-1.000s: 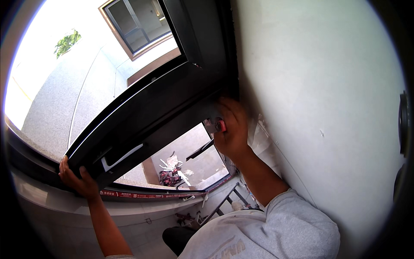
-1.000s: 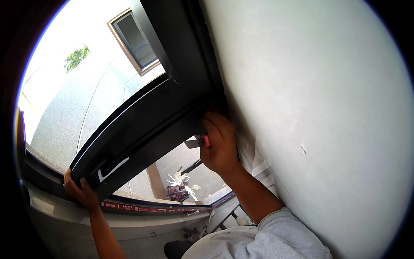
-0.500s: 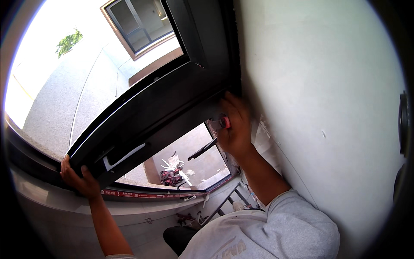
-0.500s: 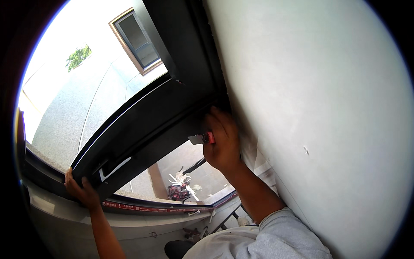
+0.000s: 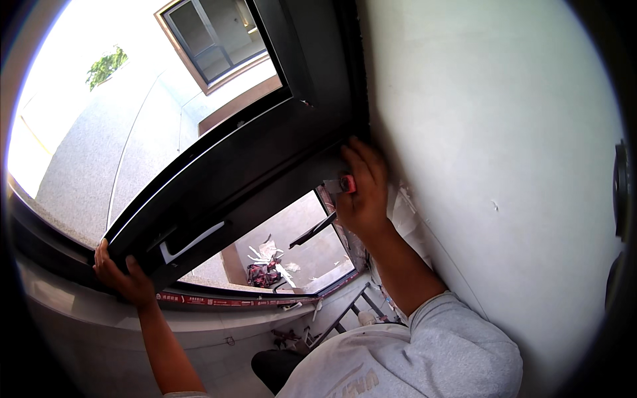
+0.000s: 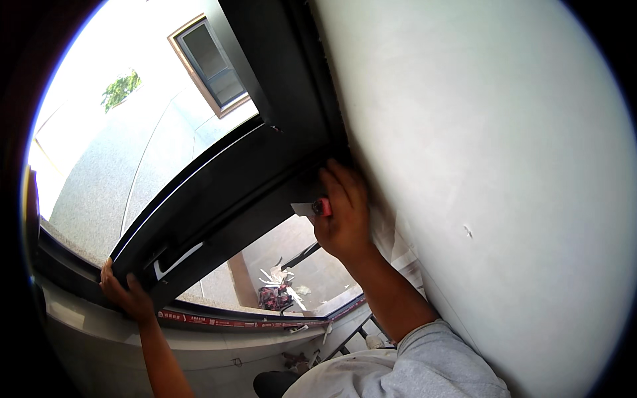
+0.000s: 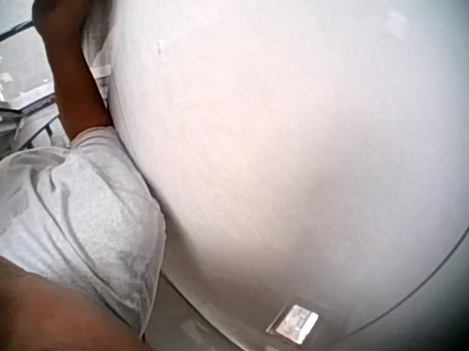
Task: The person uses a red utility knife to cut and peel protective film from the frame of a black window. They systematically work along the edges, pulling off strips of film and discarding them. The person then removes a metal security grille from the window area.
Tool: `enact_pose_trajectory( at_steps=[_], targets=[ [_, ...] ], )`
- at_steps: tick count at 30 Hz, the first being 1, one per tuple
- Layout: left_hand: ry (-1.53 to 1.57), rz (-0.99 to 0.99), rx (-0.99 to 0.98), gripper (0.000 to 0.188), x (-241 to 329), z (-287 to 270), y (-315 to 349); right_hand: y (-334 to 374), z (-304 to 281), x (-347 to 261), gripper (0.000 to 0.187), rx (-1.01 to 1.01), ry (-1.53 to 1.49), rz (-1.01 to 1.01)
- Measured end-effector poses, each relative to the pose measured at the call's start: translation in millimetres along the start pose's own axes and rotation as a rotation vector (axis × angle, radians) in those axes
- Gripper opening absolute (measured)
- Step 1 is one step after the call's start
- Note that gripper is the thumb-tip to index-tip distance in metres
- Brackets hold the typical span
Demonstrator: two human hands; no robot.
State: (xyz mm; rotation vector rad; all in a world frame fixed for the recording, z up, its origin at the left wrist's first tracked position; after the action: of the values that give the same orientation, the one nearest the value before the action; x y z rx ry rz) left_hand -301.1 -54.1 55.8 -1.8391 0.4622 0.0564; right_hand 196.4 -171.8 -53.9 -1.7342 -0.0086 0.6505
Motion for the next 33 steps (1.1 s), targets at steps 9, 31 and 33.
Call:
enact_pose_trajectory(
  at_steps=[9, 31, 33],
  targets=[
    [-0.007, 0.005, 0.004, 0.062, 0, 0, 1, -5, -1, -4, 0.071, 0.009, 0.030, 0.035],
    [-0.004, -0.023, -0.010, 0.064, 0, 0, -1, -12, -4, 0, 0.062, 0.033, 0.004, 0.043],
    [-0.002, -0.020, -0.002, 0.064, 2, 0, -1, -13, -4, -1, 0.063, 0.025, 0.008, 0.026]
  ],
)
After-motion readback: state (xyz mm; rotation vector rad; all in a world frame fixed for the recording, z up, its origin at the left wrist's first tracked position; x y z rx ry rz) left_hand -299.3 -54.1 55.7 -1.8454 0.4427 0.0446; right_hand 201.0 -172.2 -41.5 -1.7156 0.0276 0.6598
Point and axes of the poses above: each hand's wrist, its own y-axis away from the middle knuckle, its own z-axis out of the palm, x = y × z, the point moved 7 cm from there along -y, towards the middle knuckle, and after that the axes turned 1 degree about -y, right-handed, at the moved point
